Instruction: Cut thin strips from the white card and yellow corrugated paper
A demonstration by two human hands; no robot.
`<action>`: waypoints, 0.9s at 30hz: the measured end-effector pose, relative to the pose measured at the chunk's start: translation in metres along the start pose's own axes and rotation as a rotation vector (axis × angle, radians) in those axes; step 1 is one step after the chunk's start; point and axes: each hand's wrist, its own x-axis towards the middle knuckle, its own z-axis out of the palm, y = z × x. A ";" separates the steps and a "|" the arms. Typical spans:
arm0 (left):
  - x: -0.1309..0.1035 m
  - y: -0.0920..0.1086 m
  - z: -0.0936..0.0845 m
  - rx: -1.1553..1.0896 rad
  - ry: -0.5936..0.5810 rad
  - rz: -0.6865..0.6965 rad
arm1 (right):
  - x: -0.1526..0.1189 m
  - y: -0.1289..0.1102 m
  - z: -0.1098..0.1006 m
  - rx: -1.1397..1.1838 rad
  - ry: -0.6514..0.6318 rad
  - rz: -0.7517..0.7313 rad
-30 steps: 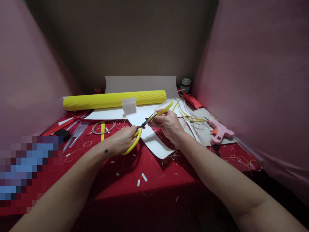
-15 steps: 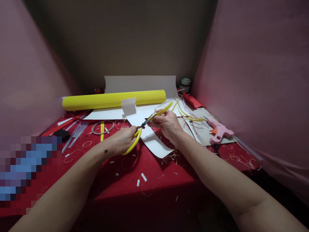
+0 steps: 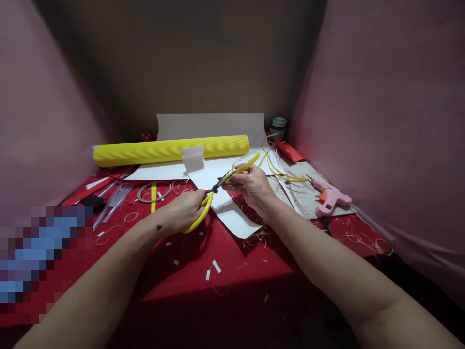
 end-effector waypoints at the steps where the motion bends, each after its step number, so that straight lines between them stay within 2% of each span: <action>1: 0.000 0.000 0.000 -0.002 0.003 0.003 | 0.000 0.000 0.000 0.000 0.001 0.000; 8: 0.000 0.002 0.001 0.013 0.002 0.005 | -0.003 -0.002 0.003 -0.009 0.012 0.033; 27: 0.001 -0.006 0.001 0.120 0.021 0.069 | -0.001 -0.004 0.003 -0.009 0.092 -0.005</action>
